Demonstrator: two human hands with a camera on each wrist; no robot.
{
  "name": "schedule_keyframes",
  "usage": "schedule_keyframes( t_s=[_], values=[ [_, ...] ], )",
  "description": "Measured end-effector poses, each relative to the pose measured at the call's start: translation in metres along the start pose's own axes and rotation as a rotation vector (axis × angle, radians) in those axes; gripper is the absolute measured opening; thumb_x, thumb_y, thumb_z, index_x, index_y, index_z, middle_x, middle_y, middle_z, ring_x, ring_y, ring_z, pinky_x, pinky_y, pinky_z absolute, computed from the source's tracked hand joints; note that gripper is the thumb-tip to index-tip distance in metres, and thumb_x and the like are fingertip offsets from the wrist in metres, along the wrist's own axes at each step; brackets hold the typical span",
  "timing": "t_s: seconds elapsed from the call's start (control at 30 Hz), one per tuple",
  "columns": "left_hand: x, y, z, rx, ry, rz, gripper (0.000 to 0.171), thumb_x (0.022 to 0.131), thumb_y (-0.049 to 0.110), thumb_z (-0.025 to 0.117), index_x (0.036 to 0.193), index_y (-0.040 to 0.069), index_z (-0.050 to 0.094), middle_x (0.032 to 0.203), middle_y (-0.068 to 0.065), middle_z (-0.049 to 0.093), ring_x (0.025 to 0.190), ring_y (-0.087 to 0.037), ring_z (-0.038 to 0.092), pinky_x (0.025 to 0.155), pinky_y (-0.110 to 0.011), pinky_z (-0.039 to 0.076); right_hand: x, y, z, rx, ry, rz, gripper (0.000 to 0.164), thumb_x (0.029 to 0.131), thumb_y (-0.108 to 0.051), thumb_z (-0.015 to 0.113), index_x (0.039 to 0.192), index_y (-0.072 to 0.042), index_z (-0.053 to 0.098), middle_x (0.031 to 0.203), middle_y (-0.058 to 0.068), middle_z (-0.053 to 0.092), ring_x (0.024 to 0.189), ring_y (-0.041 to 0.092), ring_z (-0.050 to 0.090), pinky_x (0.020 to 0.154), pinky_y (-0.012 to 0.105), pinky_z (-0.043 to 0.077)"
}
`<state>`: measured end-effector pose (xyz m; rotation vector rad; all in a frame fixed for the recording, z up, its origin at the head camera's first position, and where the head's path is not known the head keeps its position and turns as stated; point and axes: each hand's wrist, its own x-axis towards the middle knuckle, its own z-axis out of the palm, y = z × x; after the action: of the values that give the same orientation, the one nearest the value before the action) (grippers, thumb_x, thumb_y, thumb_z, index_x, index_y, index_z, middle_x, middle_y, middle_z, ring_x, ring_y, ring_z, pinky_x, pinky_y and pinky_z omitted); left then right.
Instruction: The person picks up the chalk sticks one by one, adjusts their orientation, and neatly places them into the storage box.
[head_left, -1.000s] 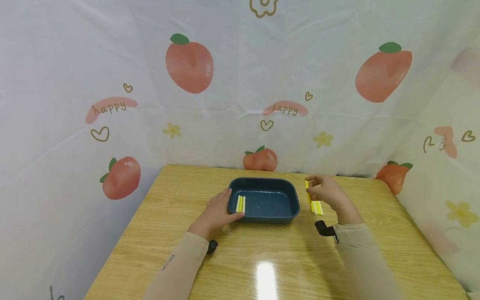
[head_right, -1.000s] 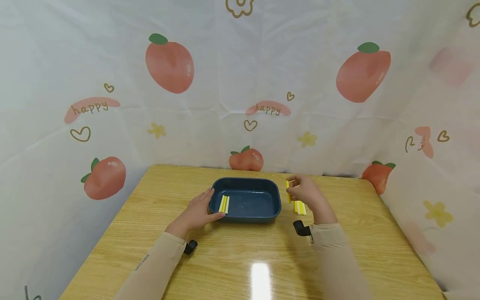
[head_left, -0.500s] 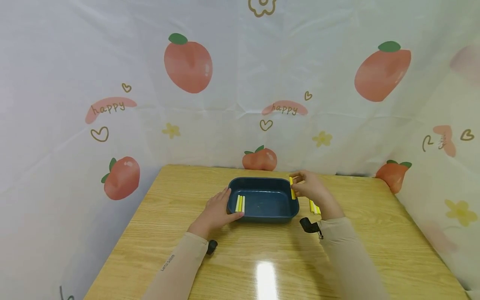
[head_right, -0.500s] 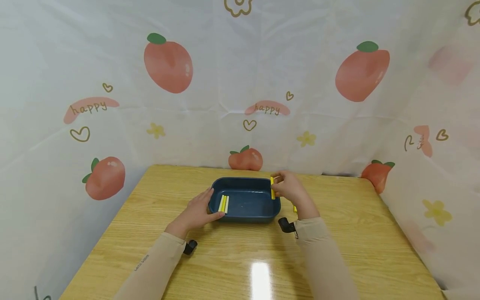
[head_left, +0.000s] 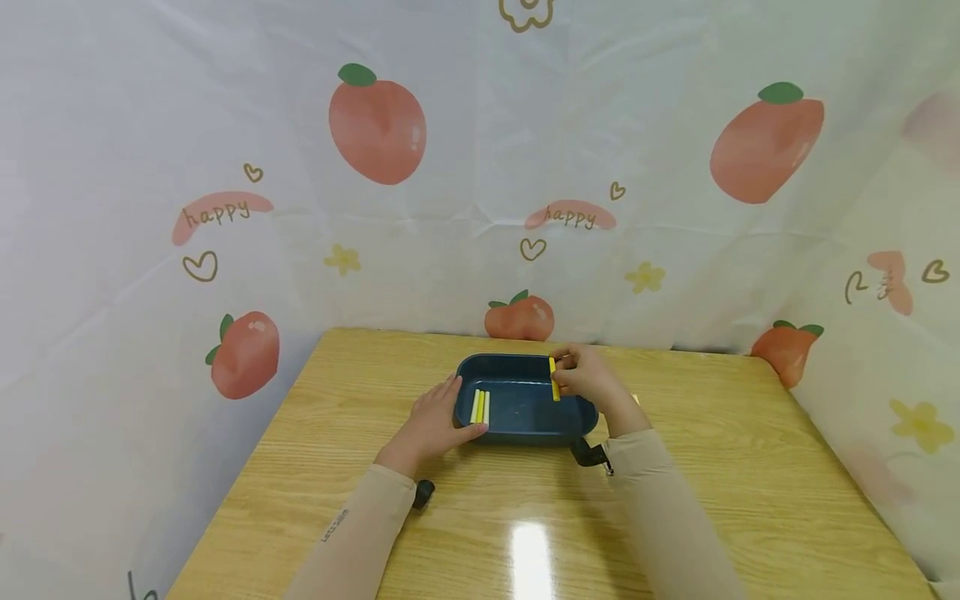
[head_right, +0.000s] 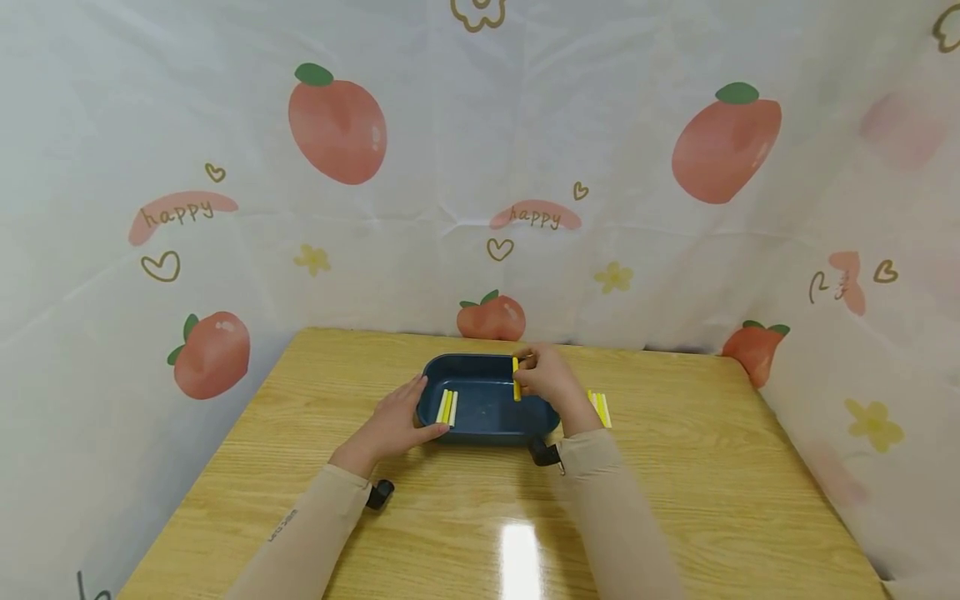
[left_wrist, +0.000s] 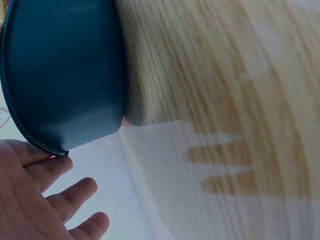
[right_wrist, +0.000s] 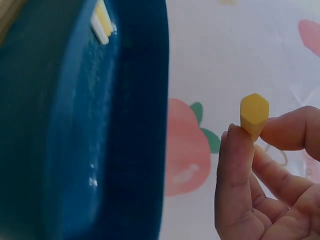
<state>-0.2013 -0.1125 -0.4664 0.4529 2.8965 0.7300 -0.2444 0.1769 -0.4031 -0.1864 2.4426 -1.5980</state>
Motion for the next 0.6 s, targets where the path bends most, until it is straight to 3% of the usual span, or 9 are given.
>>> schedule_keyframes(
  t_s=[0.37, 0.6],
  values=[
    [0.000, 0.000, 0.001, -0.013, 0.010, 0.002, 0.106, 0.088, 0.066, 0.064, 0.160, 0.004, 0.018, 0.166, -0.013, 0.018, 0.151, -0.035, 0.020, 0.120, -0.055, 0.016, 0.011, 0.004, 0.030, 0.009, -0.026, 0.053, 0.046, 0.095, 0.001, 0.058, 0.139, 0.009, 0.048, 0.116, 0.024, 0.057, 0.088, 0.029, 0.064, 0.083, 0.049, 0.057],
    [0.001, 0.000, 0.001, -0.012, 0.008, -0.004, 0.105, 0.088, 0.066, 0.064, 0.161, 0.006, 0.017, 0.166, -0.011, 0.017, 0.151, -0.034, 0.019, 0.120, -0.055, 0.015, 0.021, 0.015, 0.047, -0.024, -0.020, 0.083, 0.045, 0.094, -0.001, 0.060, 0.138, 0.007, 0.052, 0.112, 0.021, 0.061, 0.086, 0.027, 0.067, 0.076, 0.040, 0.059]
  ],
)
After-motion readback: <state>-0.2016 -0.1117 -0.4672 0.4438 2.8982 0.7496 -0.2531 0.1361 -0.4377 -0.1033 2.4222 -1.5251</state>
